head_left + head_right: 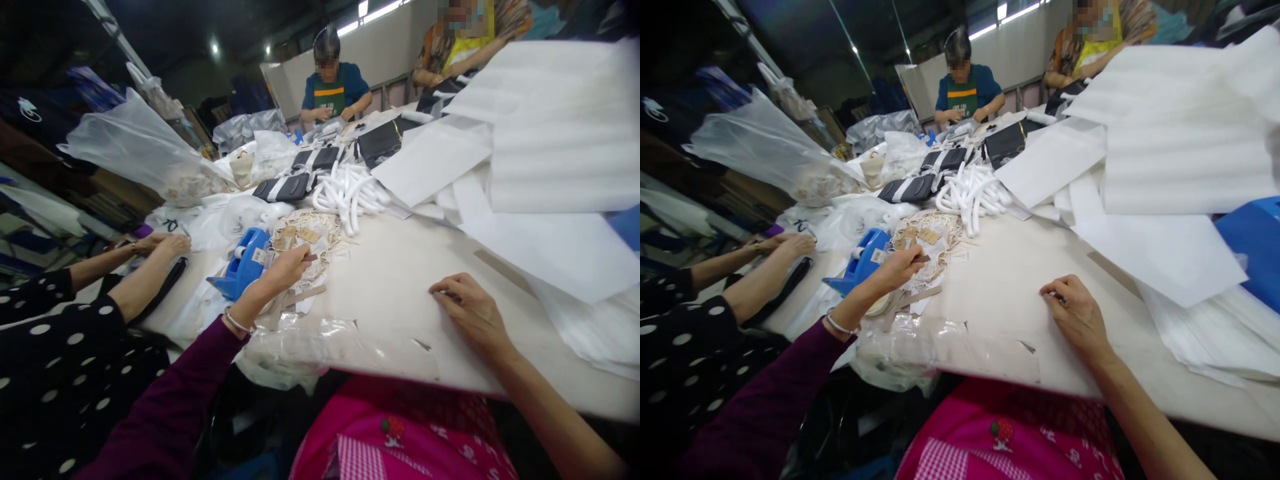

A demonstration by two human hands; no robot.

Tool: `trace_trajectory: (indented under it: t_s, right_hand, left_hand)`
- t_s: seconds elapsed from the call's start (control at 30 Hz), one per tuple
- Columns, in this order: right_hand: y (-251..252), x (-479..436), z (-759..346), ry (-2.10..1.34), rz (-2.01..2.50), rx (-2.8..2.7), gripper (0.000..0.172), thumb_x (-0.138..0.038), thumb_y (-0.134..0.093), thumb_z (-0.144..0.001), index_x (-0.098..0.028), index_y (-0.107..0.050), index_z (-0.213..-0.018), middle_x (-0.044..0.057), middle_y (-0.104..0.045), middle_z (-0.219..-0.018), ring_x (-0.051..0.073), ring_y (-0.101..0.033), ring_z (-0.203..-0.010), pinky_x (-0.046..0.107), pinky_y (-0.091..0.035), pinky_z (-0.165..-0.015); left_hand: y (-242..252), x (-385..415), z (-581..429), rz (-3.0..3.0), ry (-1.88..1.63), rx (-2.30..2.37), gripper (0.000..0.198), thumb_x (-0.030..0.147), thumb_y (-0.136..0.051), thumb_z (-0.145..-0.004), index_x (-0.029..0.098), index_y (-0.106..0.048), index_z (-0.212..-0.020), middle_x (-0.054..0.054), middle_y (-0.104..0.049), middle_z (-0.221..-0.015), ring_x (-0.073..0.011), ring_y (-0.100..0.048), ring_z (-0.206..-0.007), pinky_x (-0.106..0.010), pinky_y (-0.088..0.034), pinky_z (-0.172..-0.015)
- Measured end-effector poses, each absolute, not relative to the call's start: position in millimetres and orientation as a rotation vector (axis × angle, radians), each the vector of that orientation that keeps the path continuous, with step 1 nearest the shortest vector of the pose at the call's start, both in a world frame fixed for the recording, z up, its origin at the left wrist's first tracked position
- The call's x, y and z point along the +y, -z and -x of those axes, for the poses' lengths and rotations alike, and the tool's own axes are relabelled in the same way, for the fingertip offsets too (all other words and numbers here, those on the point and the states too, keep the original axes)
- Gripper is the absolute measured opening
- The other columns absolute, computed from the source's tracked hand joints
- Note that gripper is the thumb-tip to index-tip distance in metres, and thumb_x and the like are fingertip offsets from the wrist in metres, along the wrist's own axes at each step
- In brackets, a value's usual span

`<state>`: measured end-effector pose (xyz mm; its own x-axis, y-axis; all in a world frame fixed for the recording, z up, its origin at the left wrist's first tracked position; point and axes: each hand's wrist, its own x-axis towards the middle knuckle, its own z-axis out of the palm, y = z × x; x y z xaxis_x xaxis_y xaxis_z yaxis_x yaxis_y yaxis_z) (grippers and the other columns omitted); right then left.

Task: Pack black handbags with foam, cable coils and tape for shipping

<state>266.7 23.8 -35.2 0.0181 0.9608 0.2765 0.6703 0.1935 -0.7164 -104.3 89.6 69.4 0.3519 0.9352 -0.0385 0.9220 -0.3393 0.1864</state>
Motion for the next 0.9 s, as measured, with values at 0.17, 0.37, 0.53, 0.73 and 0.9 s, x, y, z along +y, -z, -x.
trace_trajectory:
  t_s: [0.17,0.37,0.53,0.73,0.9]
  right_hand:
    - [39,25,-268,-0.476,1.565,-1.733,0.016,-0.030,-0.053,-0.081,-0.024,-0.068,-0.081,0.002,-0.058,-0.092,0.016,-0.057,-0.077,0.032,-0.044,-0.071]
    - [36,22,-267,-0.436,1.579,-1.769,0.017,-0.028,-0.052,-0.082,-0.024,-0.067,-0.085,0.003,-0.060,-0.093,0.019,-0.059,-0.081,0.033,-0.044,-0.074]
    - [24,14,-234,-0.407,1.475,-1.903,0.023,-0.025,-0.044,-0.087,-0.023,-0.063,-0.100,0.007,-0.061,-0.102,0.022,-0.060,-0.087,0.035,-0.045,-0.081]
    - [14,16,-177,-0.669,1.194,-2.078,0.037,-0.019,-0.042,-0.088,-0.022,-0.054,-0.123,0.009,-0.056,-0.117,0.023,-0.057,-0.103,0.036,-0.048,-0.088]
    - [9,40,-149,-0.539,1.082,-2.279,0.042,-0.012,-0.049,-0.085,-0.021,-0.055,-0.125,0.009,-0.053,-0.124,0.026,-0.046,-0.116,0.041,-0.043,-0.099]
  left_hand:
    - [-49,51,101,-2.352,0.287,1.954,0.009,0.027,-0.056,-0.084,0.019,-0.058,-0.086,-0.006,-0.064,-0.092,-0.0213,-0.061,-0.082,-0.028,-0.041,-0.067]
    - [-42,31,86,-2.325,0.101,2.093,0.010,0.021,-0.050,-0.086,0.018,-0.057,-0.093,-0.010,-0.063,-0.104,-0.0235,-0.063,-0.089,-0.029,-0.043,-0.068]
    - [-34,18,41,-2.082,-0.248,1.967,0.011,0.023,-0.055,-0.083,0.020,-0.056,-0.093,-0.005,-0.065,-0.084,-0.0219,-0.062,-0.081,-0.030,-0.045,-0.070]
    - [-11,16,32,-2.055,-0.680,1.785,0.015,0.015,-0.054,-0.083,0.019,-0.058,-0.097,-0.006,-0.063,-0.098,-0.0187,-0.057,-0.096,-0.030,-0.046,-0.086]
    - [-25,8,90,-2.056,-0.632,2.032,0.008,0.013,-0.054,-0.083,0.018,-0.059,-0.085,-0.005,-0.061,-0.090,-0.0192,-0.058,-0.088,-0.032,-0.046,-0.082]
